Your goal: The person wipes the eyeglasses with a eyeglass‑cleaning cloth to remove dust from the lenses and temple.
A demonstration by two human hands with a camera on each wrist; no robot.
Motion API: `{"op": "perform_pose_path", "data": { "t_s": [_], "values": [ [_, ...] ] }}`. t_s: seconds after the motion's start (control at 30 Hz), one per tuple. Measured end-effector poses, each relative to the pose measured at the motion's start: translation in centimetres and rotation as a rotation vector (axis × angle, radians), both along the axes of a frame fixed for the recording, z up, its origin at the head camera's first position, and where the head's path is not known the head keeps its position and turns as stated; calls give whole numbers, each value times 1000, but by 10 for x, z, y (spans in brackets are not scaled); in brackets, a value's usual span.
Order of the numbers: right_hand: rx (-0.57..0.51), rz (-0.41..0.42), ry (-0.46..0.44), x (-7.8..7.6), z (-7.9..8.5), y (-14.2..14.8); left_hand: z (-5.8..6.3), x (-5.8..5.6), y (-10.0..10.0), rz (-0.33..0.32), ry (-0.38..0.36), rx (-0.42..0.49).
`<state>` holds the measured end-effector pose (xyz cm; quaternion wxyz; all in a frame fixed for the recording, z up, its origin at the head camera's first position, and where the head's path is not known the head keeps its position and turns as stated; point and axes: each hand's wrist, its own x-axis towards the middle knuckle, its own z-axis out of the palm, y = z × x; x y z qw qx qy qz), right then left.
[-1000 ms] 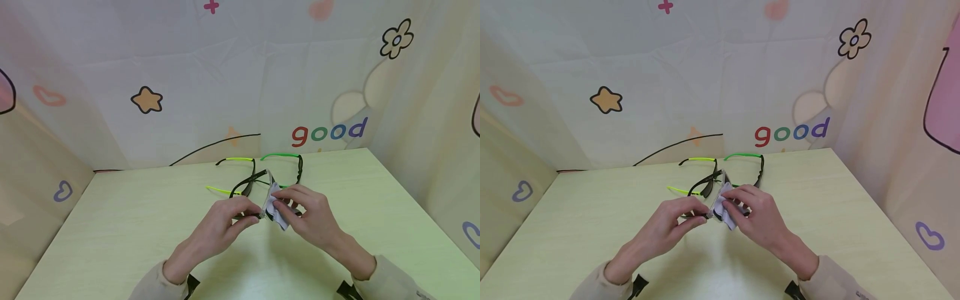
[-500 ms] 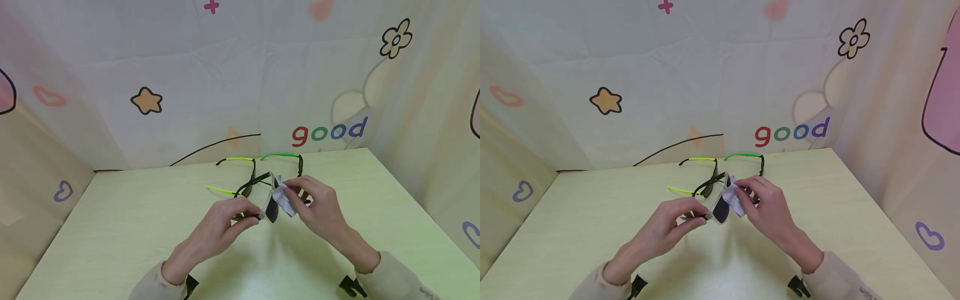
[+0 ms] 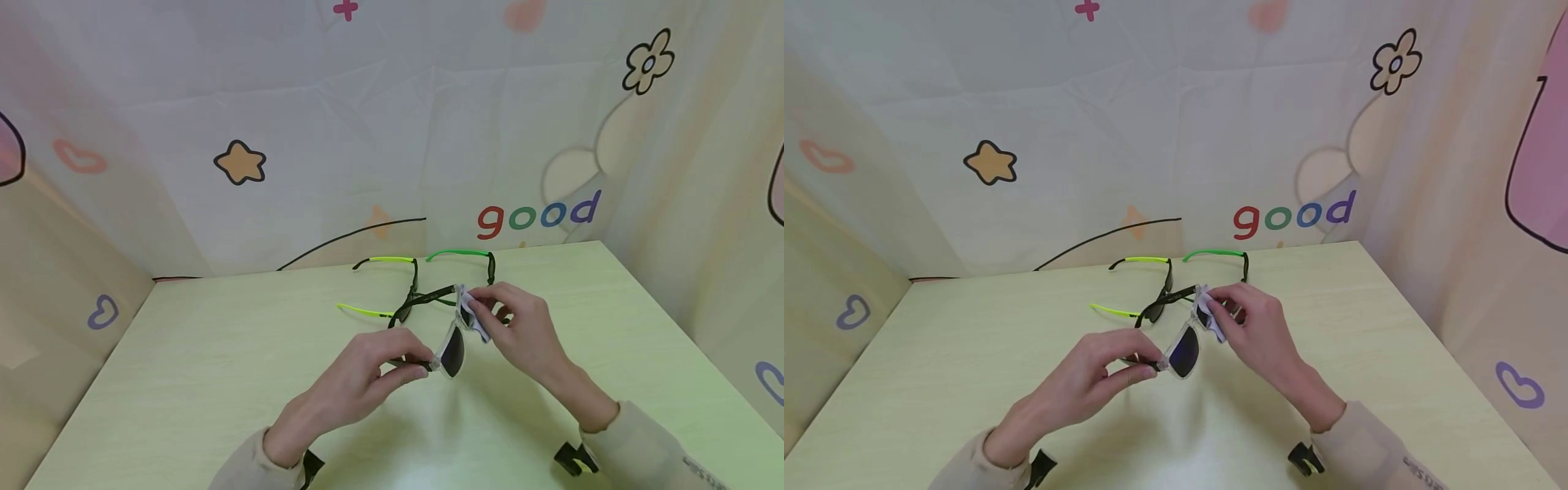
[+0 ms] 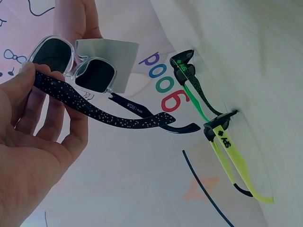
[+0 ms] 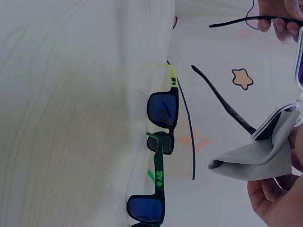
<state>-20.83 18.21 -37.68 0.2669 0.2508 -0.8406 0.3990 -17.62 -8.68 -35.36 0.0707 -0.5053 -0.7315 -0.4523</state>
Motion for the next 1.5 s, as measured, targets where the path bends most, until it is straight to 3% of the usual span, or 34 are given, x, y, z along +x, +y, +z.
{"op": "perform_pose_path", "data": {
  "t_s": [0.17, 0.37, 0.93, 1.5],
  "values": [
    [-7, -35, -93, -1, -1, 4, 0, 0, 0, -22, 33, -7],
    [-21, -30, -127, 0, 0, 5, 1, 0, 0, -22, 41, -13],
    [-43, 112, -41, 13, 7, 1, 1, -4, -1, 1, 53, -19],
    [-38, 57, -45, 2, 3, 7, 4, -2, 0, -41, 116, -38]
  ]
}}
